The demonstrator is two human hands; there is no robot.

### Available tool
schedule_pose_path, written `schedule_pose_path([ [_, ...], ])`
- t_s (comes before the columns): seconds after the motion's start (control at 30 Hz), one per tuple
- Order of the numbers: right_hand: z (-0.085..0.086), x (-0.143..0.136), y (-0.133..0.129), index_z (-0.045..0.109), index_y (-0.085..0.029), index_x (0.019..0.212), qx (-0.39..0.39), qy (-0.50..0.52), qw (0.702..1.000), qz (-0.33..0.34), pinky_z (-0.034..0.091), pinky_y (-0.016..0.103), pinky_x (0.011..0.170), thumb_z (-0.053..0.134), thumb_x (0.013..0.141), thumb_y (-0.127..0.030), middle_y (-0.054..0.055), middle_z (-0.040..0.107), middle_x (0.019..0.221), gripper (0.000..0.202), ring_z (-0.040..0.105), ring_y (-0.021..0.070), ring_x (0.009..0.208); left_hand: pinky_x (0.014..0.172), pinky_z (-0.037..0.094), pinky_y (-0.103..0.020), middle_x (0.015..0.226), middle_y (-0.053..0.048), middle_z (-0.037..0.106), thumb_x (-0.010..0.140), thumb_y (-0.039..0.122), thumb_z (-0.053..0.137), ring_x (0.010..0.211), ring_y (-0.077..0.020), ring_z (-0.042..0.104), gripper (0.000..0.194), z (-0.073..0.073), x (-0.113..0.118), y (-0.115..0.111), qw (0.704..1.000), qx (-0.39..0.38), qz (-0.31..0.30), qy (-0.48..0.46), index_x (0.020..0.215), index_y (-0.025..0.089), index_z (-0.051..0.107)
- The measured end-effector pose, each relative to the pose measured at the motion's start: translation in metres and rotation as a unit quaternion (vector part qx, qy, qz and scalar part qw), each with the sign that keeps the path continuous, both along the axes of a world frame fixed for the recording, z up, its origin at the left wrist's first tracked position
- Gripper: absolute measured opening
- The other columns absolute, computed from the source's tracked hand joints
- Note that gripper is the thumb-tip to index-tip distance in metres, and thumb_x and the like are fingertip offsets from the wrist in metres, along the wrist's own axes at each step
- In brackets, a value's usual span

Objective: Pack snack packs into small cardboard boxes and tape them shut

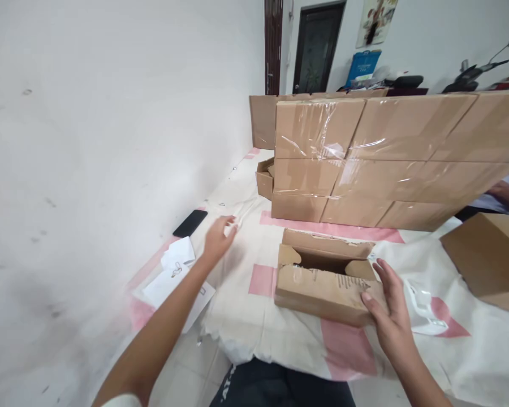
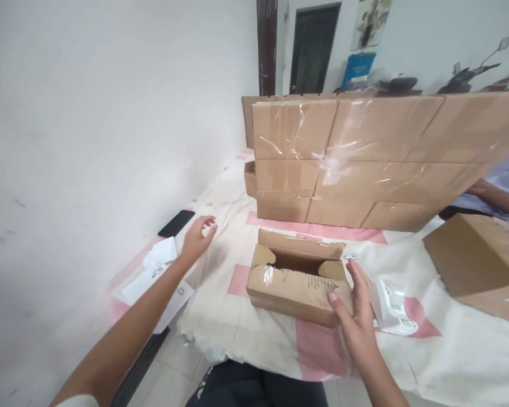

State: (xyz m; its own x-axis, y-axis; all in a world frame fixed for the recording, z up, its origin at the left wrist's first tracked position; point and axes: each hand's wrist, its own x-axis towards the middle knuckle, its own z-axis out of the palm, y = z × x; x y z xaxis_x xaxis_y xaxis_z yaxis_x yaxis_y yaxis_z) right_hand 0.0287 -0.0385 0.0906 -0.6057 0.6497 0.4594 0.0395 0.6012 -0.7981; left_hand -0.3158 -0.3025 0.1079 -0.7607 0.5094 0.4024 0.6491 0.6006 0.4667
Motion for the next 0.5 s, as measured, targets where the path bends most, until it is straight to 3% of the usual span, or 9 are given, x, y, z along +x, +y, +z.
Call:
schedule_pose_path([
  [0.1,-0.006,-0.005,-0.003,0.037,-0.031,0.155,-0.034,0.030,0.999,-0.017,0.028,0.059,0.120,0.061,0.091,-0.048,0.010,0.040,0.157,0.070,0.035,0.0353,0.148,0.106,0.034,-0.055,0.132,-0.028,0.051,0.089,0.028,0.057,0.125,-0.0385,0.044,0.048,-0.007,-0.068,-0.038,0.985,-0.055,0.166,-0.007,0.128,0.002,0.046],
  [0.2,-0.008,-0.007,-0.003,0.042,-0.029,0.153,-0.041,0.040,0.997,-0.052,0.028,0.060,0.118,0.065,0.089,-0.047,0.011,0.044,0.155,0.070,0.040,0.0366,0.145,0.105,0.031,-0.059,0.136,-0.035,0.043,0.080,0.031,0.067,0.129,-0.0458,0.037,0.062,-0.018,-0.112,-0.059,0.955,-0.097,0.280,-0.002,0.126,-0.001,0.042],
  [0.43,-0.017,-0.010,-0.007,0.048,-0.029,0.149,-0.056,0.093,0.991,-0.079,0.033,0.065,0.113,0.068,0.085,-0.044,0.012,0.048,0.151,0.069,0.047,0.0394,0.140,0.102,0.034,-0.052,0.138,-0.029,0.044,0.078,0.042,0.066,0.127,-0.0429,0.039,0.064,-0.050,-0.151,-0.041,0.915,-0.133,0.379,0.030,0.127,0.009,0.041],
  [0.5,-0.019,-0.011,-0.006,0.048,-0.031,0.149,-0.019,0.097,0.991,-0.085,0.037,0.068,0.110,0.067,0.086,-0.043,0.012,0.050,0.150,0.067,0.049,0.0404,0.138,0.103,0.034,-0.051,0.139,-0.027,0.044,0.077,0.044,0.066,0.127,-0.0411,0.039,0.066,-0.053,-0.156,-0.040,0.912,-0.137,0.385,0.036,0.128,0.010,0.040],
])
